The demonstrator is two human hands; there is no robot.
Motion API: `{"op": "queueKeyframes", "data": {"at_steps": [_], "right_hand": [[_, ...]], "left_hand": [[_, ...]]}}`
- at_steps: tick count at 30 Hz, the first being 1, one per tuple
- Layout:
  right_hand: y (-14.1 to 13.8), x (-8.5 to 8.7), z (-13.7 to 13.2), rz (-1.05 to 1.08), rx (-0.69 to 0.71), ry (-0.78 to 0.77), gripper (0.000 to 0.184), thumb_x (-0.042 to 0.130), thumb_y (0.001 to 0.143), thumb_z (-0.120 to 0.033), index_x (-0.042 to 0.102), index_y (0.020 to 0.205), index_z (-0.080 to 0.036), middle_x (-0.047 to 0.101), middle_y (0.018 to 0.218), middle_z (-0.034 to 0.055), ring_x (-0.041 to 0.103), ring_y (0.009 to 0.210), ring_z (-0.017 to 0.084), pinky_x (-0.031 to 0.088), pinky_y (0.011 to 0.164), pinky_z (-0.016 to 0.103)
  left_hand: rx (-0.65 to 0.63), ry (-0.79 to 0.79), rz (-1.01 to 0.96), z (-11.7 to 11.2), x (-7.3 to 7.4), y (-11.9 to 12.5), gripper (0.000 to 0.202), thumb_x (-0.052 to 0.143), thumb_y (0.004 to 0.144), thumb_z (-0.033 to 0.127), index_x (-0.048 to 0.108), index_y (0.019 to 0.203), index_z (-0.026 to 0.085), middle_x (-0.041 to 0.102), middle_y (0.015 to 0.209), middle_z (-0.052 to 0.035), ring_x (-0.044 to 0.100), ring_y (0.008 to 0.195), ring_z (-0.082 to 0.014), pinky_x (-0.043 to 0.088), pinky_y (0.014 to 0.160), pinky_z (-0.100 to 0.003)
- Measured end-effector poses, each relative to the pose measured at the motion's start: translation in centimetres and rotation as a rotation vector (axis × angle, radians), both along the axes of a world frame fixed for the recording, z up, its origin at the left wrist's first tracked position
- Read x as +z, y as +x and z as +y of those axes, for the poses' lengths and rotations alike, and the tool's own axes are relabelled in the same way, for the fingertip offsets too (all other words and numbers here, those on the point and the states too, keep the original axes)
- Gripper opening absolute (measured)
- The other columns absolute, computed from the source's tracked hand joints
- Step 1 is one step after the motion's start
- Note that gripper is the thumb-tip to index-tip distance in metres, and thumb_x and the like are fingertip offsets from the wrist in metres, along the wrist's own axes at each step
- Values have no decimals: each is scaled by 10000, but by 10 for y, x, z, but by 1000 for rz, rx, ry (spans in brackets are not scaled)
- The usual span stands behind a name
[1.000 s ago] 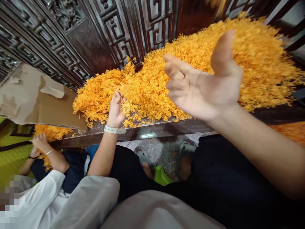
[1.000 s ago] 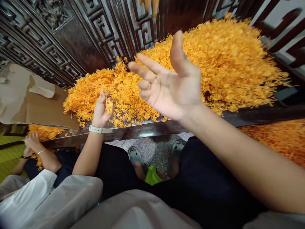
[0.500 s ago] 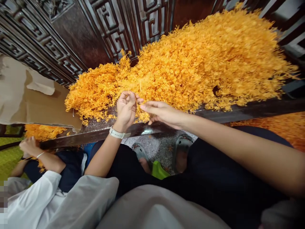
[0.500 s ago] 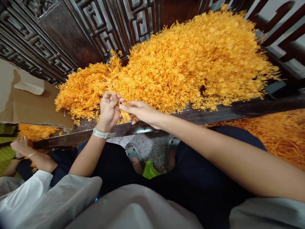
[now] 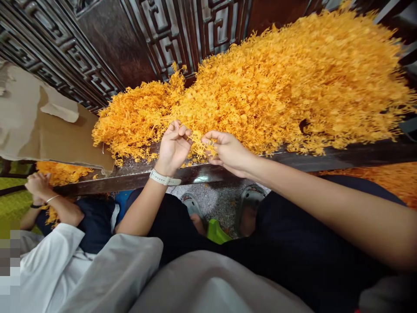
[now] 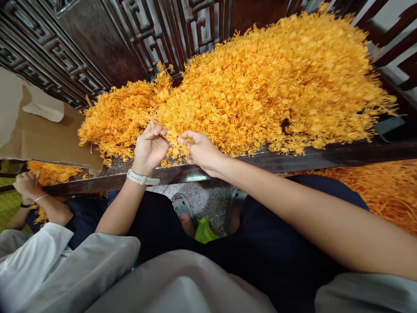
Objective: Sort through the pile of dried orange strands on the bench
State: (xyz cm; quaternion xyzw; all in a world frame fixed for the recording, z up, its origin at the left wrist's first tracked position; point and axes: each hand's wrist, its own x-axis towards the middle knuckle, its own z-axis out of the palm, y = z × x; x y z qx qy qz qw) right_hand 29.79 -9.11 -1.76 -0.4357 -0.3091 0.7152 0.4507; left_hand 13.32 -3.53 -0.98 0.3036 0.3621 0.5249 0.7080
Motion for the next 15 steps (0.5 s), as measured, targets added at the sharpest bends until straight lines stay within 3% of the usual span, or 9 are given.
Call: {"op": "queueKeyframes", "data": {"at_steps": [3,7,9,11,13,15], "right_hand": [[-7,10,-14,-2,155,18,177,739,927,-268,579,868,-220,413,654,-46,287,525,76,194,485,242],[-20,26,-54,69,745,111,228,721,950,-379,659,859,-179,473,661,-34,375,520,75,277,468,229],[-17,31,-62,69,863,175,261,710,964,-417,686,885,-170,493,668,-33,407,525,78,315,480,233],[0,33,-50,4,708,238,249,714,968,-423,711,939,-176,536,685,-25,432,530,83,356,495,248],[33,30,-18,-67,352,272,192,710,975,-386,731,960,-196,612,754,7,500,577,104,435,546,278],[76,23,22,-72,-48,285,87,674,976,-252,739,926,-226,693,943,60,626,766,145,516,682,323]], "left_hand": [[46,-31,-18,17,-3,-11,251,508,939,-3,513,824,220,441,651,42,511,594,-101,475,654,-232],[285,-42,-17,56,-5,-47,332,469,955,-29,432,737,218,377,568,72,385,471,-75,404,559,-214],[337,-4,-42,68,0,-67,336,448,956,-50,458,747,213,406,571,73,406,474,-63,400,558,-201],[310,25,-76,69,8,-80,316,441,974,-38,508,789,210,436,590,68,438,490,-57,422,579,-198],[253,27,-98,62,15,-82,300,446,994,-8,518,799,208,436,594,61,446,493,-60,437,584,-203],[217,24,-100,54,19,-78,303,436,1011,17,515,788,206,432,594,50,443,493,-67,439,569,-203]]}}
